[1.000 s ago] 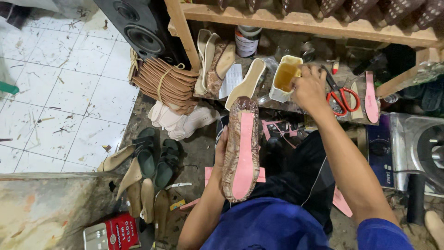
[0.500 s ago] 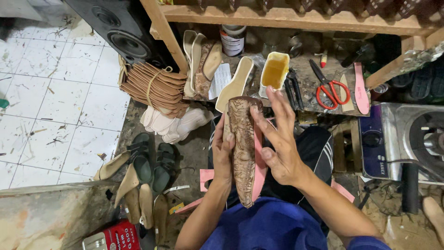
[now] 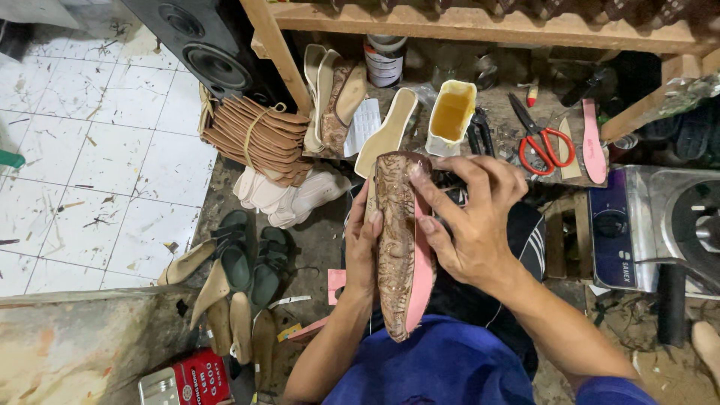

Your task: The person applies adhesive to a pink insole and presses it onto the bottom of a shoe sole. They smooth the insole by hand, then cut a second pink insole to size with scissors and attach it to another sole. The finished sole is placed on a nearby shelf.

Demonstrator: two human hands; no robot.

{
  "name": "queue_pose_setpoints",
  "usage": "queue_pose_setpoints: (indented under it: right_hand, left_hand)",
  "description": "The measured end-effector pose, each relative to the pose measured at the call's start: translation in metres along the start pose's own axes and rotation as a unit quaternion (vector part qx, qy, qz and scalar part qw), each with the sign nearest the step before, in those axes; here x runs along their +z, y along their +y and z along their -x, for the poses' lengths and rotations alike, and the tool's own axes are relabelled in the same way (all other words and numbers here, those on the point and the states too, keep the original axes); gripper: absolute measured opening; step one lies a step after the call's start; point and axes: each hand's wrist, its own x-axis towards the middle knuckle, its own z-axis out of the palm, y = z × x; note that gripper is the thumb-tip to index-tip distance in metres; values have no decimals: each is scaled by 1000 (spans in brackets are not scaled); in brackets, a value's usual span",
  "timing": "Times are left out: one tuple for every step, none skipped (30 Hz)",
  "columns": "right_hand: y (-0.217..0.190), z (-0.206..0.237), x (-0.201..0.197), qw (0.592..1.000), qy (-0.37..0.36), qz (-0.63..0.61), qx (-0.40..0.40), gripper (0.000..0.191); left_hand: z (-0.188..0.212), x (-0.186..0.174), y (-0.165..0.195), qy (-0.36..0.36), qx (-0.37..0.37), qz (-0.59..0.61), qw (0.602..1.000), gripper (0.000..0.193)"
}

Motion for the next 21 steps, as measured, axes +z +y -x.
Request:
queue_pose_setpoints:
  right_hand:
    - [2,0,-1,1000,9,-2,-3,47]
    - [4,0,-1,1000,17,-4,-6,46]
    - [5,1,-1,1000,24,-7,-7,45]
    - [8,1,-1,1000,12,-8,-7,45]
    - [10,1,0,1000,2,-9,-7,45]
    - [13,1,1,1000,-9,-9,-8,45]
    - [15,2,1,1000,-8,2,-24,43]
    - [18,2,0,999,-8,13,-41,42]
    - [20,2,0,998,-8,23,-56,40]
    - [22,2,-1,998,-7,25,-53,42]
    - [24,2,-1,998,-6,28,-50,45]
    - [26,2,-2,998,-8,31,-45,47]
    - [27,1,-2,999,-14,21,-43,47]
    - [28,1,-1,999,-18,11,-41,46]
    - [29,0,-1,999,-22,1,-41,46]
    - [30,0,-1,999,-19,-2,-45,45]
    - [31,0,0,999,-16,-6,-50,44]
    - [32,1,0,998,-13,-10,-54,43]
    - [32,1,0,998,-7,-1,-69,42]
    - [33,2,1,996,-1,7,-84,40]
    - [34,2,1,995,6,15,-99,39]
  left_hand:
    - [0,1,2,-9,-5,5,1000,74]
    - [0,2,5,-16,-9,10,1000,74]
    - [1,3,7,-22,-17,15,1000,74]
    - [2,4,9,-22,-23,14,999,74]
    - [2,5,11,-24,-27,14,999,74]
    - [2,6,13,-26,-31,13,999,74]
    - [2,7,15,-28,-37,20,999,75]
    - [2,7,16,-29,-42,26,998,75]
    - [2,7,18,-30,-49,32,998,76]
    - [2,8,20,-30,-52,30,998,76]
    - [2,8,21,-30,-56,27,998,77]
    - [3,9,21,-29,-63,25,997,77]
    - [3,9,22,-27,-68,25,997,77]
    - [3,10,22,-28,-71,25,997,78]
    - [3,10,21,-28,-74,24,997,78]
    - [3,11,21,-28,-74,24,997,78]
    - [3,11,21,-28,-75,25,996,78]
    - [2,11,20,-28,-75,25,996,78]
    - [2,10,20,-30,-73,26,997,78]
    - [1,10,20,-31,-70,27,997,78]
    - [1,9,19,-33,-67,28,997,78]
